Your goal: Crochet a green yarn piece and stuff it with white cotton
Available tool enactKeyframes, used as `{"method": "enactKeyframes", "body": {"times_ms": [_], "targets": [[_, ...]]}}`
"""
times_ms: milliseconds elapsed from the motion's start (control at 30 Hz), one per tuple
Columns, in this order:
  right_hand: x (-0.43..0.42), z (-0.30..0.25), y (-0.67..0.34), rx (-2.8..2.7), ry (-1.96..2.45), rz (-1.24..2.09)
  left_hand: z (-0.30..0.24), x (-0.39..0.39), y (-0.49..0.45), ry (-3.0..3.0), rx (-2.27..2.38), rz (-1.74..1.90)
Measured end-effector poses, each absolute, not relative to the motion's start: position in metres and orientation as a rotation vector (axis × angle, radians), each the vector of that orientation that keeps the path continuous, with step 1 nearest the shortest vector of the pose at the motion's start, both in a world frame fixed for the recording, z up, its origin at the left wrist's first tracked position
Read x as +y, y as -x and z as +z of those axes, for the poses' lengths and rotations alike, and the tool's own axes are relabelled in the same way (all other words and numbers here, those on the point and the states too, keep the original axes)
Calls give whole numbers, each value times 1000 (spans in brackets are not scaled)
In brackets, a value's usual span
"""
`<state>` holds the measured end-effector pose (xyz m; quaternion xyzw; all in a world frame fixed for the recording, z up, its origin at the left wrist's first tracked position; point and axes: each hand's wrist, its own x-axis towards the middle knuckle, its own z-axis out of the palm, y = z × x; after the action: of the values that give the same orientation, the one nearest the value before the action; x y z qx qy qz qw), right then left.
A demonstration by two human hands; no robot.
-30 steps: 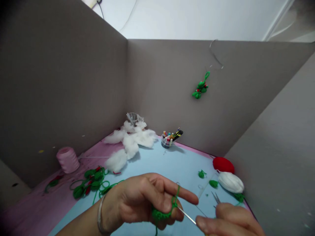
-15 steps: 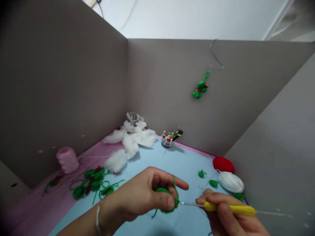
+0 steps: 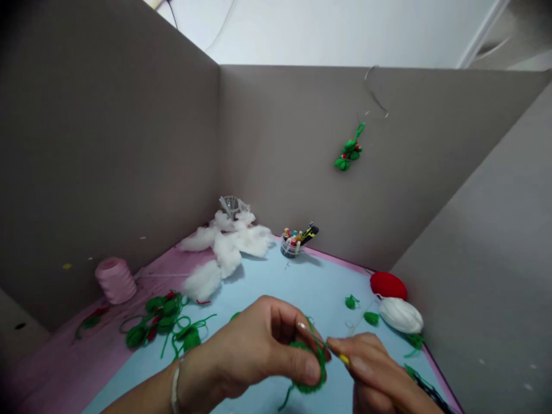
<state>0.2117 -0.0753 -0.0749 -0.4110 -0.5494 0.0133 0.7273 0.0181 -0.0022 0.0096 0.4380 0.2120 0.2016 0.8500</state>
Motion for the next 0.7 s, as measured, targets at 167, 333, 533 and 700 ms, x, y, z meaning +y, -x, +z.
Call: {"method": "enactKeyframes", "body": {"times_ms": [167,333,533,700], "targets": [[-70,-69,-208,-1133,1012,-77,6,-3,-21,-885,451,441],[-67,-52,-175,-1078,979,-9,0,-4,-24,-989,611,571],[-72,-48,-157,-1016,955,21,5,-6,-25,-1116,602,578],[-72,-54,-171,-1014,862,217,13,-4,-21,-1228,680,637]]}}
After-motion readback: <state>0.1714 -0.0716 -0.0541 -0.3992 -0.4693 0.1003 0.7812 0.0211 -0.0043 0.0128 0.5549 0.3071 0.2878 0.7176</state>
